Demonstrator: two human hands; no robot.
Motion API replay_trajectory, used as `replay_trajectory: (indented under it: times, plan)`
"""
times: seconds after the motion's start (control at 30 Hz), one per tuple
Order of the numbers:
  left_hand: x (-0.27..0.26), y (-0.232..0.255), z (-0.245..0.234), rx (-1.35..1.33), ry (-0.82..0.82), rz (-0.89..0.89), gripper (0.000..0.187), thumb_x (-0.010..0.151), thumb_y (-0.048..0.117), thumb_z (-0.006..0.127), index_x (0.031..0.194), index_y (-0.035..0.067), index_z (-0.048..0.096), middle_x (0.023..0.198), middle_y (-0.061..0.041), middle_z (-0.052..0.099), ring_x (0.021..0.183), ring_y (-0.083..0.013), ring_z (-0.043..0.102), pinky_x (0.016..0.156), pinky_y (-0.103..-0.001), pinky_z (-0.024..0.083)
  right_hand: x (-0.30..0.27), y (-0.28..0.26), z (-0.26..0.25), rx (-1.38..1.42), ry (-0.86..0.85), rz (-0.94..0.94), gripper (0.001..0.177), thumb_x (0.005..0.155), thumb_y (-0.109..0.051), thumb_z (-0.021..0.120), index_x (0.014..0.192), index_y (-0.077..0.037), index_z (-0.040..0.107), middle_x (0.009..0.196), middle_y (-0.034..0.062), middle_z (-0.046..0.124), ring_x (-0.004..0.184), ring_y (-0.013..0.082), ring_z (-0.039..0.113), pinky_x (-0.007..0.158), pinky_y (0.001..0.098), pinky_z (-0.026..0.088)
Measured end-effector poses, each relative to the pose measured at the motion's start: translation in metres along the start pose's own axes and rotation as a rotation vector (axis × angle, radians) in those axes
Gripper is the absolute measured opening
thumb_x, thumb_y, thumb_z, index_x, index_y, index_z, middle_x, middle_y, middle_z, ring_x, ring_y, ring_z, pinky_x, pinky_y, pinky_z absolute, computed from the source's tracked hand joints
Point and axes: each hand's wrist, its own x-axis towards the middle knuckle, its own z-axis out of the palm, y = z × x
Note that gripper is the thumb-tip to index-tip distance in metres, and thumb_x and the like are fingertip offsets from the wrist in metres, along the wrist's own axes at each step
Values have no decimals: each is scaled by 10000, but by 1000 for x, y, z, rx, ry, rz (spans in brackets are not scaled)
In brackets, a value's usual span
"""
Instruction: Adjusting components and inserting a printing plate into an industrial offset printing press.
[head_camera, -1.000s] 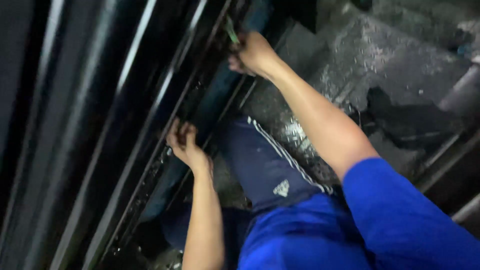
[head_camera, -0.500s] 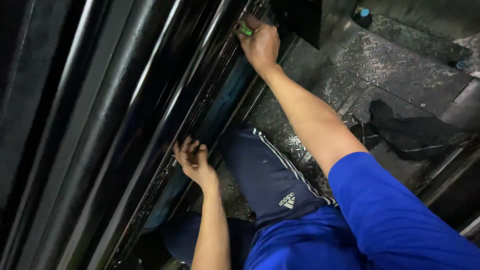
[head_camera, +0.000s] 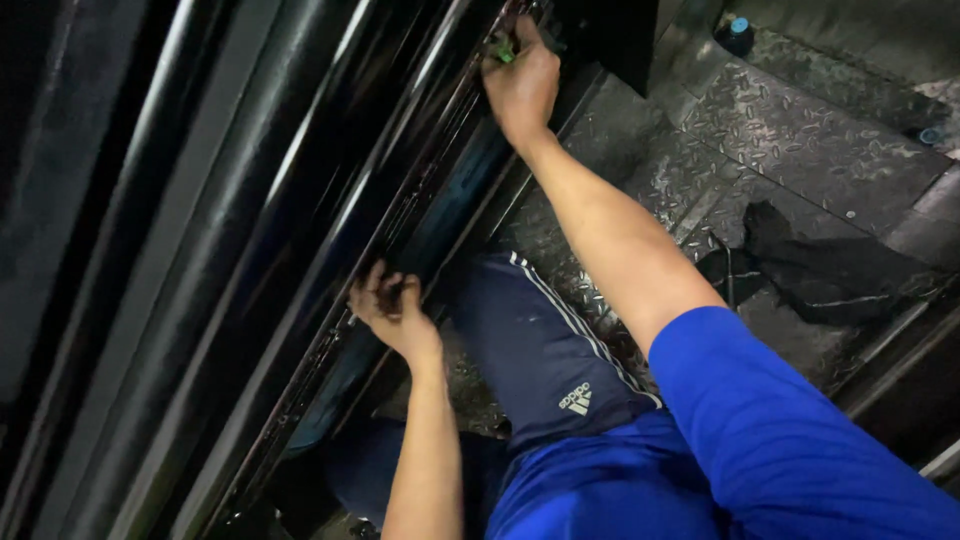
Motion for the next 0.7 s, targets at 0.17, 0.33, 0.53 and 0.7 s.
replay_trajectory:
  times: [0.17, 0.33, 0.53, 0.7]
  plan:
    - [7, -5, 1, -234, -104, 47, 451, 933, -39, 653, 1377, -59, 578, 1523, -99, 321, 1149, -209, 578, 983, -354, 524, 0, 14, 3, 192, 22, -96, 422, 790, -37, 722, 1209, -55, 667, 1014, 160, 781, 928, 278, 810, 799, 370, 616]
    - [5, -15, -6, -186, -51, 78, 535, 917, -8, 656, 1427, -41, 499, 1437, -131, 546, 1140, -198, 594, 1009, -332, 518, 5, 1, -3, 75, 0, -45, 319, 803, -53, 795, 1107, -42, 700, 956, 154, 783, 930, 263, 779, 807, 358, 601]
    - [3, -9, -25, -327, -90, -76, 485, 949, -9, 652, 1428, -12, 576, 1306, -150, 624, 1128, -182, 649, 1021, -323, 537, 11, 42, 13, 118, -21, -107, 351, 800, -34, 810, 1143, -64, 739, 975, 114, 813, 914, 215, 806, 841, 339, 610]
    - [-25, 10, -59, -327, -3, -7, 360, 930, -34, 634, 1287, 9, 626, 1357, -36, 602, 1096, -150, 652, 950, -309, 548, -12, 43, -18, 155, -112, -248, 501, 855, -69, 872, 1272, -35, 597, 1122, 121, 754, 1017, 227, 712, 925, 354, 581]
